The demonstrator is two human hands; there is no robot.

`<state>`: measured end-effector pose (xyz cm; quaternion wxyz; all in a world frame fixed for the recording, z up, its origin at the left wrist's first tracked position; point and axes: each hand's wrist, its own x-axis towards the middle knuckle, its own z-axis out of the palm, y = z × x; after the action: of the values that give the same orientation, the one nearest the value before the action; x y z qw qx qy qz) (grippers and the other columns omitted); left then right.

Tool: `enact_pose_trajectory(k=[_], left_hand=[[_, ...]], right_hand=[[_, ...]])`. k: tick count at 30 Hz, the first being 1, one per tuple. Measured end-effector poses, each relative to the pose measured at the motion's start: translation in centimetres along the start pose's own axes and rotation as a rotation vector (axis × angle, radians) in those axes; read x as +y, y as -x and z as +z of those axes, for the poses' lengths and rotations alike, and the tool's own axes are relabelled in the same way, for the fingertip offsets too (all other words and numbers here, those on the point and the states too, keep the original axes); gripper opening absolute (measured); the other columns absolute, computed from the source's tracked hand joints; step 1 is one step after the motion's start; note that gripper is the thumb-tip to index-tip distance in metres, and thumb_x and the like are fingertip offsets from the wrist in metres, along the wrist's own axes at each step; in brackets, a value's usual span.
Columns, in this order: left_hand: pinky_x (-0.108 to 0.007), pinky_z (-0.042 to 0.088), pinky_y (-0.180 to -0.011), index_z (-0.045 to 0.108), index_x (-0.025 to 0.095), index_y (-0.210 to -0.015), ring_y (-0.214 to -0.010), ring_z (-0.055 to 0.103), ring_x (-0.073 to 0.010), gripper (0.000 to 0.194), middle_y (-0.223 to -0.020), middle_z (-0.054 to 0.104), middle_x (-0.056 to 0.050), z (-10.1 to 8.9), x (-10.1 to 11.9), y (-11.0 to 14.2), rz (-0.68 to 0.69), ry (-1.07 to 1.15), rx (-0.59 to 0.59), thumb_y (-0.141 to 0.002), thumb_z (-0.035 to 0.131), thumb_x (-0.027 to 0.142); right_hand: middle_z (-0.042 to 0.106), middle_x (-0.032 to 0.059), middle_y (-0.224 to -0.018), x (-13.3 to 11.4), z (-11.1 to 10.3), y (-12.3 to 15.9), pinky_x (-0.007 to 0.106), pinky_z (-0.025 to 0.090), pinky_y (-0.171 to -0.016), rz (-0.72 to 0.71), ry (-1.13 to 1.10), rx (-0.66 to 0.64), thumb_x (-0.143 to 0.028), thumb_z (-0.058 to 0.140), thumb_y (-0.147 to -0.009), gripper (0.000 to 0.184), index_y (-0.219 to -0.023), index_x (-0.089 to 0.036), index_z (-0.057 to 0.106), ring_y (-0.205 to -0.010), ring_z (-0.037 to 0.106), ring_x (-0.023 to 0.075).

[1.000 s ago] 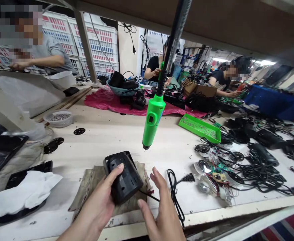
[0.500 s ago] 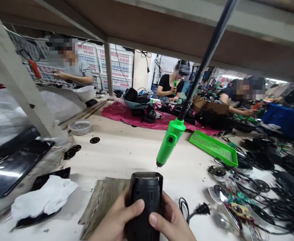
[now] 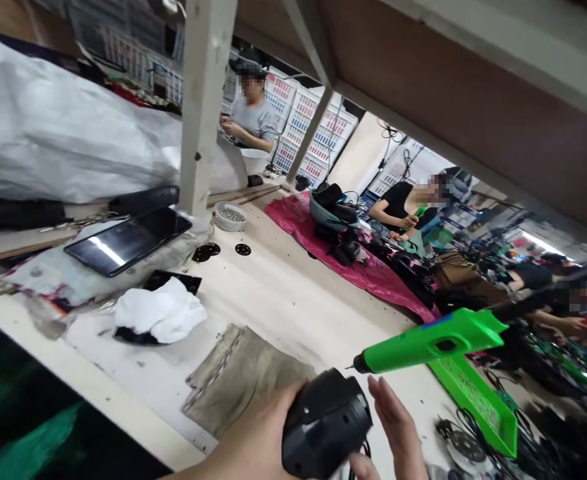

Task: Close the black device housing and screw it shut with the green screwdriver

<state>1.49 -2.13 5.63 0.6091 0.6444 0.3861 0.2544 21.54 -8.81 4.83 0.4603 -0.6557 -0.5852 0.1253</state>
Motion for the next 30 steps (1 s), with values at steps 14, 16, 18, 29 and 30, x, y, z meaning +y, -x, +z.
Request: enact_pose_trajectory(k=[14,16,18,29,30], left_hand=[[-0.047,0.043,-0.097,0.051,0.022,-0.133,-0.108,0.061,-0.0379,0.079,-0.128,0.062,-0.014,-0.4,1.0,0.3,-0.028,-0.078,-0.035,-0.059,0.076,0.037],[-0.048,0.045,-0.094,0.051,0.023,-0.133,-0.107,0.062,-0.0389,0.079,-0.126,0.064,-0.014,-0.5,0.8,0.2,-0.01,-0.083,-0.047,-0.06,0.076,0.04],[-0.05,0.046,-0.092,0.051,0.024,-0.134,-0.109,0.06,-0.0407,0.079,-0.127,0.063,-0.015,-0.7,0.7,0.1,0.027,-0.089,-0.07,-0.061,0.075,0.045],[-0.051,0.041,-0.1,0.045,0.017,-0.139,-0.118,0.054,-0.0387,0.085,-0.134,0.057,-0.015,-0.6,1.0,0.3,0.019,-0.14,-0.084,-0.064,0.076,0.041],[-0.051,0.041,-0.1,0.044,0.019,-0.139,-0.119,0.053,-0.0385,0.086,-0.136,0.056,-0.014,-0.8,1.1,0.3,0.013,-0.117,-0.085,-0.062,0.078,0.038]], right_hand=[[0.067,0.0084,-0.12,-1.3,1.1,-2.3,0.031,0.053,-0.083,0.064,-0.154,-0.224,-0.06,0.066,-0.074,0.059,-0.119,-0.024,0.058,-0.105,0.065,0.0275],[0.066,0.0089,-0.121,-1.3,0.6,-2.7,0.033,0.053,-0.086,0.067,-0.133,-0.258,-0.061,0.064,-0.074,0.06,-0.12,-0.023,0.058,-0.108,0.063,0.0285],[0.065,0.0084,-0.123,-1.3,-0.2,-3.4,0.033,0.053,-0.088,0.041,-0.087,-0.36,-0.062,0.067,-0.071,0.066,-0.124,-0.024,0.056,-0.111,0.062,0.029],[0.068,0.0054,-0.114,-1.6,0.8,-2.6,0.034,0.048,-0.093,0.194,-0.21,-0.264,-0.064,0.069,-0.066,0.061,-0.115,-0.026,0.064,-0.105,0.063,0.0269],[0.068,0.006,-0.115,-1.6,0.9,-2.6,0.035,0.046,-0.095,0.231,-0.208,-0.254,-0.063,0.069,-0.066,0.061,-0.114,-0.025,0.064,-0.107,0.062,0.028]])
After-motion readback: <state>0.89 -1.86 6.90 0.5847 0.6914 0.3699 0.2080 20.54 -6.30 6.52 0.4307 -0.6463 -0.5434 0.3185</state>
